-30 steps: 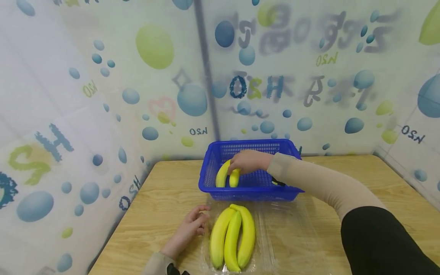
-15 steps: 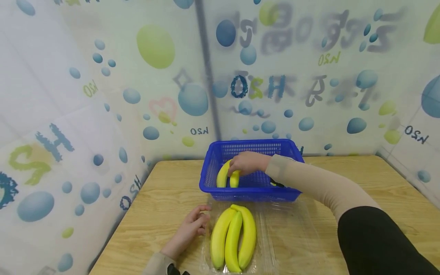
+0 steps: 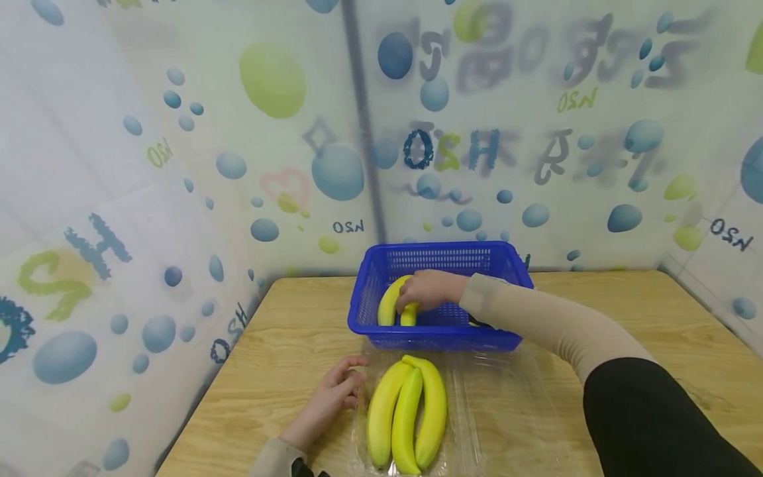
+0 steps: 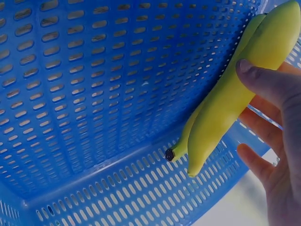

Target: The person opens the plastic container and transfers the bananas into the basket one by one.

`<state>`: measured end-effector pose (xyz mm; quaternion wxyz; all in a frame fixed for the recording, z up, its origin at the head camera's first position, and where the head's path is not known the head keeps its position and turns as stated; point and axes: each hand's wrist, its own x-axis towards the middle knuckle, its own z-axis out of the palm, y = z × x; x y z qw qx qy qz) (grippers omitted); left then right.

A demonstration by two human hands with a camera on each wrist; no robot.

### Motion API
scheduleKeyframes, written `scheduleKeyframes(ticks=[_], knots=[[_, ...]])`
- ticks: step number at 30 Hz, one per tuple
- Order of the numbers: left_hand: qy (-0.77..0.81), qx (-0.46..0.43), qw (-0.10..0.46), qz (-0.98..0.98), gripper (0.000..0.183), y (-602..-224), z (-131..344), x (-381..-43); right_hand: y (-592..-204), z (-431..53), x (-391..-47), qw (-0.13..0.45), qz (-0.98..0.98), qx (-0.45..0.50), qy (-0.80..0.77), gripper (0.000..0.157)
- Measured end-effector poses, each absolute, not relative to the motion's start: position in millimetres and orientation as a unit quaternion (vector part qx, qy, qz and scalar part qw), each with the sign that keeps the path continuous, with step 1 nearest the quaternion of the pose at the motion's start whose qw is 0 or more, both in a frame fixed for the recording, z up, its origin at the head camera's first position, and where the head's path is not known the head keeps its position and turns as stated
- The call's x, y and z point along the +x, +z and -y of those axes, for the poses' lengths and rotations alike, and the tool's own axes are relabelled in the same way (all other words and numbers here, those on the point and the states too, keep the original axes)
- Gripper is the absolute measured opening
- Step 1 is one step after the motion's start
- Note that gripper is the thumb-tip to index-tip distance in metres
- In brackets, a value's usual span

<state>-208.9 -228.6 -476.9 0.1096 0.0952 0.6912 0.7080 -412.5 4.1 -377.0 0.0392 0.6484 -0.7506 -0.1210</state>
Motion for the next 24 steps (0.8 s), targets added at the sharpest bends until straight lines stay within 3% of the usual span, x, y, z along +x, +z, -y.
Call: scheduleKeyframes(ticks=[24], knots=[[0.711,0.085,0.113,-0.689,0.045,-475,228,-209,-397,4,-421,0.069,0.702,0.691,-0.156,0.030]])
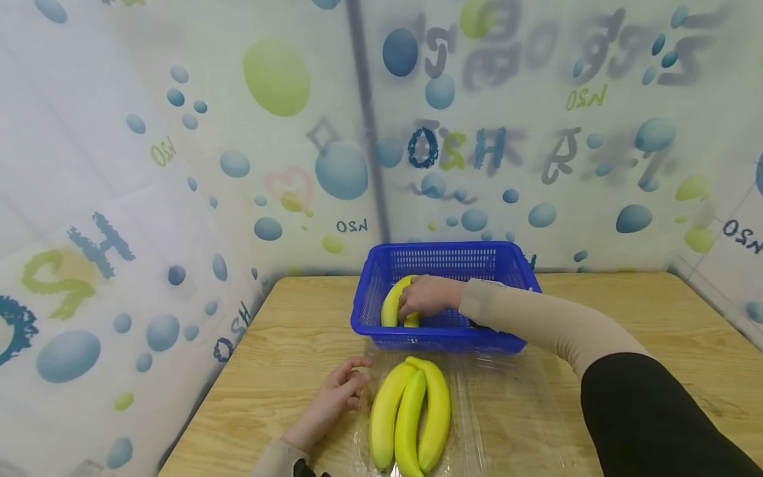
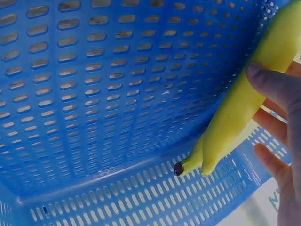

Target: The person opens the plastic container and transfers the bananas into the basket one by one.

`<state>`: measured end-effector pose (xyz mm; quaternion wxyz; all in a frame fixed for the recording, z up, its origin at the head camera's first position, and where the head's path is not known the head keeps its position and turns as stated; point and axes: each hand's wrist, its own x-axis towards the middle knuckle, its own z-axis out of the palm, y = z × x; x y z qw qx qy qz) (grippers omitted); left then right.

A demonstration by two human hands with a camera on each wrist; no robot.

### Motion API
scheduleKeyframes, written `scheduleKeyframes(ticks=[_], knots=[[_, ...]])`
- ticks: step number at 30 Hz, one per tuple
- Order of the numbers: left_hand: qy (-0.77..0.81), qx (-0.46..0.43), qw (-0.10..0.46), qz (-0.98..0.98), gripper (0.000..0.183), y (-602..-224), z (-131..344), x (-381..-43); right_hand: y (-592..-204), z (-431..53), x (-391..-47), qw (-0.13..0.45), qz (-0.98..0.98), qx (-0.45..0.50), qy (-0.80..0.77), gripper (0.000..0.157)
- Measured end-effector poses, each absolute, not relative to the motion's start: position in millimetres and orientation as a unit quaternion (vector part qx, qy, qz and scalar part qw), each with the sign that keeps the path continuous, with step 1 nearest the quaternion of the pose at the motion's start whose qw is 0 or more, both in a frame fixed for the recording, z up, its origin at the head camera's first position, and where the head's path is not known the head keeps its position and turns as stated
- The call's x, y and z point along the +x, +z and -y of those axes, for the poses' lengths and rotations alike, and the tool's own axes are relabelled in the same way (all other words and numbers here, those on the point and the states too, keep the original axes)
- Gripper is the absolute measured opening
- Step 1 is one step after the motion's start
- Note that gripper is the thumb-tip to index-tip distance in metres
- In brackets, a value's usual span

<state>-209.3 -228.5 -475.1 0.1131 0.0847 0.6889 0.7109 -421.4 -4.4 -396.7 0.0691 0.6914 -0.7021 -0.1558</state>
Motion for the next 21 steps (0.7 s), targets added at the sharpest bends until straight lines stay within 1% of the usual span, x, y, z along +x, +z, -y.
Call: scheduleKeyframes(ticks=[3,7,11,13,15,18,19,21], knots=[[0.711,0.085,0.113,-0.689,0.045,-475.1,228.7,-209.4,-395.7,4.1,-420.7,0.072,0.700,0.695,-0.149,0.030],[0.710,0.085,0.112,-0.690,0.045,-475.5,229.3,-209.5,-394.1,2.2,-418.0,0.089,0.709,0.684,-0.145,0.029],[0.709,0.087,0.110,-0.691,0.044,-475.8,229.7,-210.0,-391.8,1.5,-415.6,0.114,0.745,0.634,-0.176,0.023],[0.709,0.087,0.110,-0.691,0.044,-475.9,230.1,-210.5,-391.7,2.1,-416.3,0.126,0.762,0.604,-0.197,0.024],[0.711,0.089,0.110,-0.689,0.045,-476.2,230.2,-210.6,-392.1,2.6,-417.3,0.131,0.775,0.580,-0.212,0.024],[0.711,0.089,0.109,-0.689,0.045,-476.2,230.1,-210.4,-392.7,2.2,-417.1,0.126,0.791,0.559,-0.215,0.016],[0.710,0.089,0.109,-0.690,0.044,-476.2,230.0,-210.2,-392.7,1.9,-416.6,0.121,0.795,0.557,-0.210,0.017],[0.709,0.088,0.109,-0.691,0.044,-476.0,229.7,-209.8,-392.6,1.3,-415.9,0.108,0.798,0.557,-0.203,0.025]])
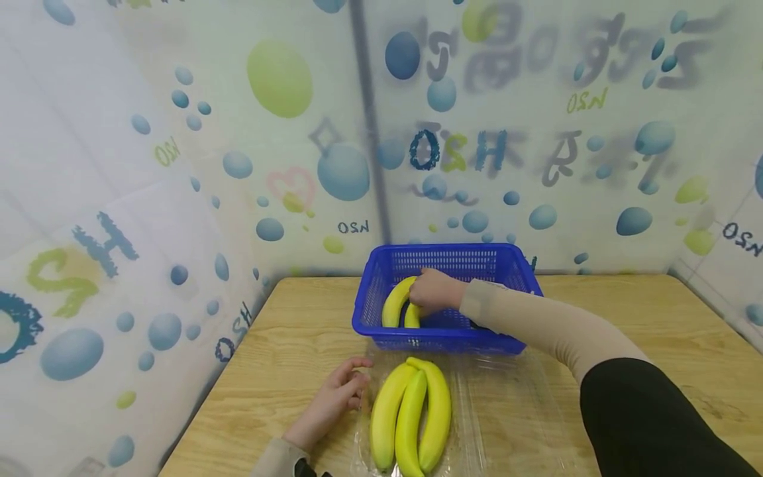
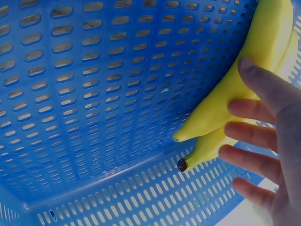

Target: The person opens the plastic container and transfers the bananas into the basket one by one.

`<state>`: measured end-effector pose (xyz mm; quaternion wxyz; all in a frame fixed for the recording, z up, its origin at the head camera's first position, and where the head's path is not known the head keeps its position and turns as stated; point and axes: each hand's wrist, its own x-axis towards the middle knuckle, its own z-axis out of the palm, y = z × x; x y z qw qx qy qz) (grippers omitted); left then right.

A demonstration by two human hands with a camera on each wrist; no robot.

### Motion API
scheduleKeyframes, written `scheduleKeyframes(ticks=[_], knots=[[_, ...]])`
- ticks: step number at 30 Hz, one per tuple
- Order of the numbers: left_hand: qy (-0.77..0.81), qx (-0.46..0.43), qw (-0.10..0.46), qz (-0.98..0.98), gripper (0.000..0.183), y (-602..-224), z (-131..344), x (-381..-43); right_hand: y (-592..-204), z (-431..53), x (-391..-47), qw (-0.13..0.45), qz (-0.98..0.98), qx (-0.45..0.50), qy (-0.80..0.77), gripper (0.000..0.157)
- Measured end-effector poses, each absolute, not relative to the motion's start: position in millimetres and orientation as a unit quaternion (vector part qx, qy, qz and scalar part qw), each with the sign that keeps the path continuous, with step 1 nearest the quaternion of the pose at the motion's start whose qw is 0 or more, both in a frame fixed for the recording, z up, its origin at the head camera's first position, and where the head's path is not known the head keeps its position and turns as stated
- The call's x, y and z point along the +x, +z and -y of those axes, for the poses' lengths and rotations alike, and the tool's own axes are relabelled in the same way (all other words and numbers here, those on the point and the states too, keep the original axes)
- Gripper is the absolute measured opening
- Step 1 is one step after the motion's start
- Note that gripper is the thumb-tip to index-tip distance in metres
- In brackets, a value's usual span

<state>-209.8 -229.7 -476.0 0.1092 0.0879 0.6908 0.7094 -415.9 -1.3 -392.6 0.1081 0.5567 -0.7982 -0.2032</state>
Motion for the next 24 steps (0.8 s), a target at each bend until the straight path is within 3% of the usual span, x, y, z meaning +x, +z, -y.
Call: scheduleKeyframes(ticks=[2,10,24], knots=[[0.708,0.084,0.110,-0.692,0.044,-476,230,-209,-393,1,-416,0.090,0.798,0.562,-0.198,0.030],[0.701,0.082,0.107,-0.700,0.043,-475,229,-210,-395,1,-418,0.009,0.790,0.588,-0.173,0.022],[0.704,0.082,0.106,-0.698,0.044,-472,228,-209,-382,-13,-420,-0.021,0.831,0.543,-0.118,0.028]])
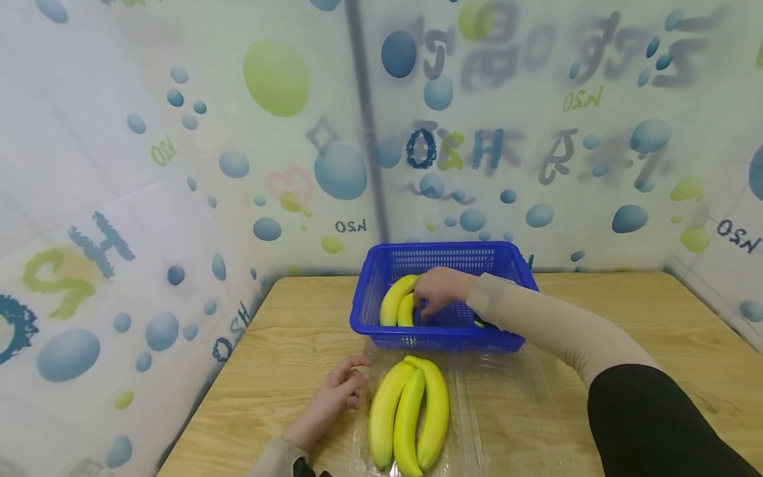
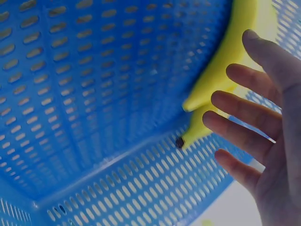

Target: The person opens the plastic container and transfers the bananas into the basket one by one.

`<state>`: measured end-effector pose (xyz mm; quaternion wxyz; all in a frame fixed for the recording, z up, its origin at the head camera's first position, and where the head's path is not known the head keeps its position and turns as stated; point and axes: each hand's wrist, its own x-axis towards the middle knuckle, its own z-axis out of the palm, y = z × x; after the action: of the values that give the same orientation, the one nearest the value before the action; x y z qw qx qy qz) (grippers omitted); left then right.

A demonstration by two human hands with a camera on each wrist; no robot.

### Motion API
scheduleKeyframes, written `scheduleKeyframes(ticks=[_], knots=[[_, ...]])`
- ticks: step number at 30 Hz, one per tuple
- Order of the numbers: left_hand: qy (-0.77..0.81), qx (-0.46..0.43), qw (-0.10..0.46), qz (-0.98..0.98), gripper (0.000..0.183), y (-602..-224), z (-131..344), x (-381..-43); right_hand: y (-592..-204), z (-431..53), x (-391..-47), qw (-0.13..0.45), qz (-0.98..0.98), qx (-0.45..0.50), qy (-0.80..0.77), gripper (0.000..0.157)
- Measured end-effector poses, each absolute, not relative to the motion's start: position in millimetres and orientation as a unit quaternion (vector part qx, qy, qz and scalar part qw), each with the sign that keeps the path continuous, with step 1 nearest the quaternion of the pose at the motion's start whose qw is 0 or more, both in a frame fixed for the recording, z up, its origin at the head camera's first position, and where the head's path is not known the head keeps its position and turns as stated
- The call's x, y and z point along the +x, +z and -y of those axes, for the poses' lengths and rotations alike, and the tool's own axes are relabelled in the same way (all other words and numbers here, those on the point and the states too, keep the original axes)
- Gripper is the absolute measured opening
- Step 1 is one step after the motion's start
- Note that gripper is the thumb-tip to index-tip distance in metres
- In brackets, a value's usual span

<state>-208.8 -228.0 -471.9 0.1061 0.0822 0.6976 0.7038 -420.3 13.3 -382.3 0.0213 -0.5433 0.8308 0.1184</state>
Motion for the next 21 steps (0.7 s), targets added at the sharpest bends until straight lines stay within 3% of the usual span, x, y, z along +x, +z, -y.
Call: scheduleKeyframes(ticks=[12,21], knots=[[0.702,0.071,0.101,-0.701,0.043,-473,227,-209,-339,-31,-399,0.017,-0.846,-0.528,0.075,0.036],[0.706,0.082,0.099,-0.697,0.042,-476,227,-210,-318,-36,-375,-0.024,-0.830,-0.556,0.050,0.029]])
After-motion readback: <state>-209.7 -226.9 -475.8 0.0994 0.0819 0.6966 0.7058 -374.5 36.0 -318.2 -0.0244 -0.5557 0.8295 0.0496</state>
